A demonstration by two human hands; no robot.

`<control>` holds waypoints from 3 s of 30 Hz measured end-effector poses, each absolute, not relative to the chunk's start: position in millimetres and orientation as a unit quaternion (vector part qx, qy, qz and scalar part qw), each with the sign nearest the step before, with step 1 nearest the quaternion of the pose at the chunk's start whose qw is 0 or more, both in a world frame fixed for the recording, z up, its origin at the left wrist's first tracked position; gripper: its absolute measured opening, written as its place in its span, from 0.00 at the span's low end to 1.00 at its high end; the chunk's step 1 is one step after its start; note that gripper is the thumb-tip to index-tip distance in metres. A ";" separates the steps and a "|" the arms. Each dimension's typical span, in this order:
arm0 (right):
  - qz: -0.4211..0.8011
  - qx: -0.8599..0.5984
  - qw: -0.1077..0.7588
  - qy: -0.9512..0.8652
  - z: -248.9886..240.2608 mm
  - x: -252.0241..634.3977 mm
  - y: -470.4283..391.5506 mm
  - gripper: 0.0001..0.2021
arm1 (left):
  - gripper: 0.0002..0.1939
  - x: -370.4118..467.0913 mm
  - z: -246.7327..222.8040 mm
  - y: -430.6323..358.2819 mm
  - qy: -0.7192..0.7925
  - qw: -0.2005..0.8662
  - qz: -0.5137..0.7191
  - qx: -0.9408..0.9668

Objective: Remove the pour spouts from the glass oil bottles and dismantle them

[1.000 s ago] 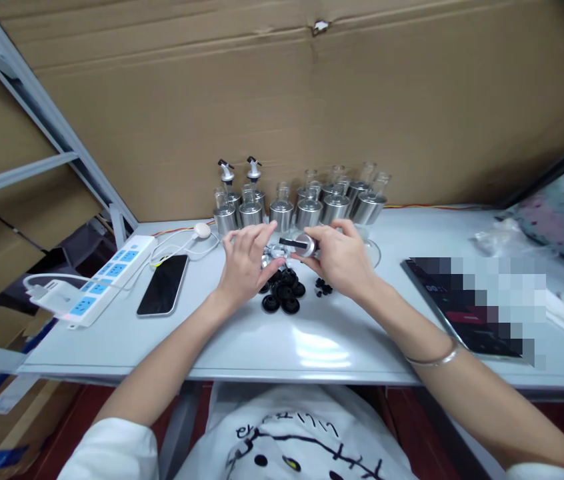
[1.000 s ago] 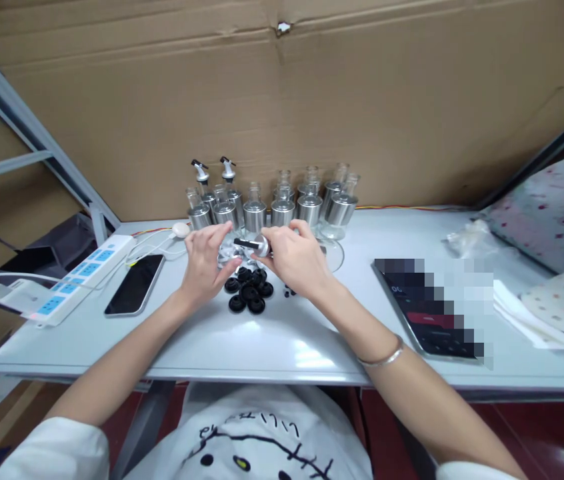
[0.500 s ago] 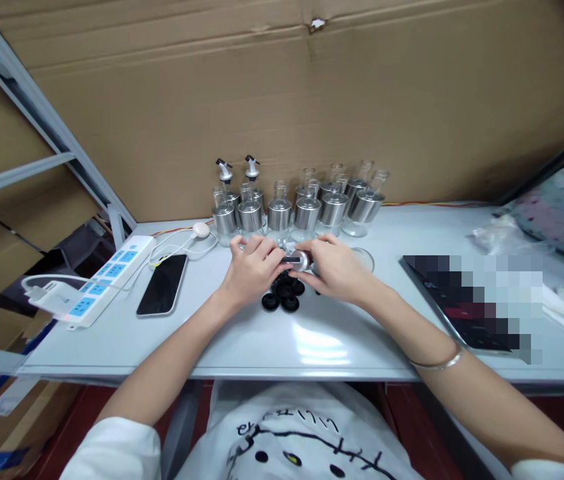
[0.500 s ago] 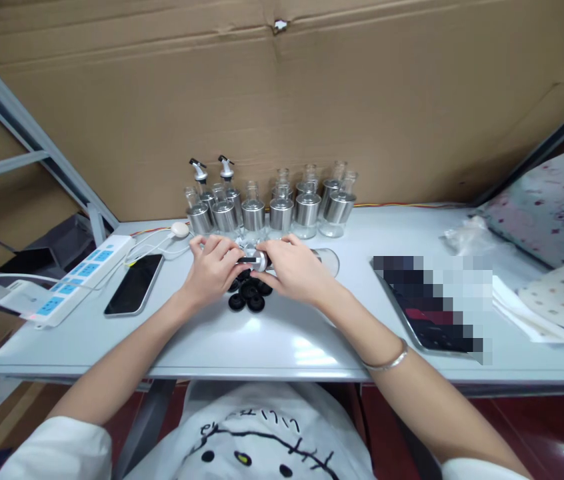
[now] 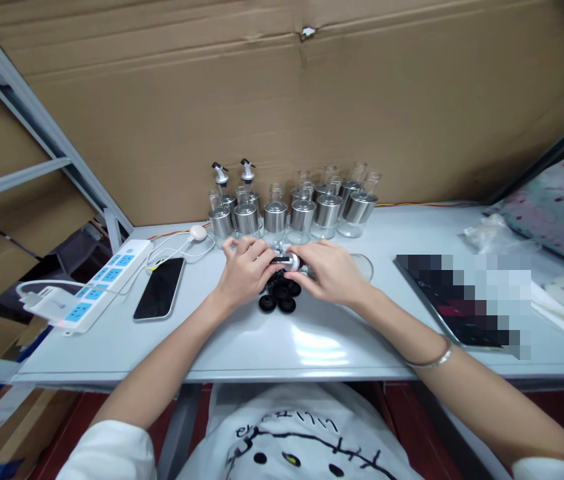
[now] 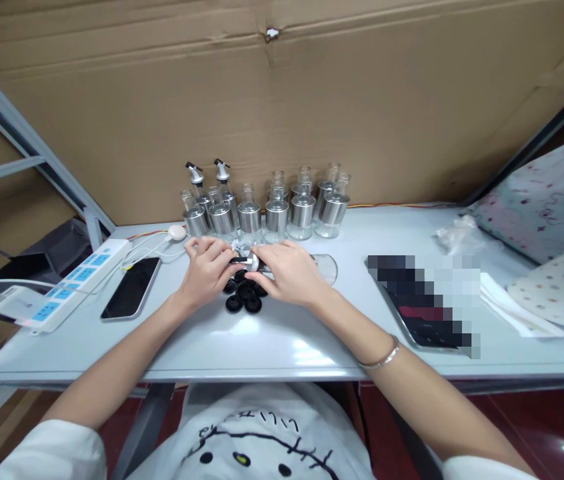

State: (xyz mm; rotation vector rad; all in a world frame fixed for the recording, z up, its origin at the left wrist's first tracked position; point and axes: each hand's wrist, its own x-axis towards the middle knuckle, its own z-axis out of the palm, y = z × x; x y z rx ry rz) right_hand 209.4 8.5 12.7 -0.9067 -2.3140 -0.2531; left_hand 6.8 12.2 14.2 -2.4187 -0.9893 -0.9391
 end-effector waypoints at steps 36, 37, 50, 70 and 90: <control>-0.002 -0.352 0.710 -0.610 90.7 185.0 23.1 0.16 | 0.15 -17.9 24.4 29.4 -0.458 0.185 -0.351 -0.795; 0.026 -0.347 0.715 -0.606 92.8 176.9 34.0 0.15 | 0.15 -18.3 24.4 29.6 -0.462 0.184 -0.352 -0.793; 0.090 -0.375 0.679 -0.624 79.3 139.4 107.1 0.14 | 0.14 -21.6 23.4 33.9 -0.485 0.174 -0.343 -0.785; 0.089 -0.448 0.643 -0.615 30.2 127.1 152.8 0.11 | 0.12 -19.3 19.5 33.9 -0.485 0.140 -0.317 -0.803; 0.040 -0.326 0.361 -0.873 47.5 167.1 50.9 0.10 | 0.12 -19.2 17.5 34.4 -0.435 0.101 -0.285 -0.848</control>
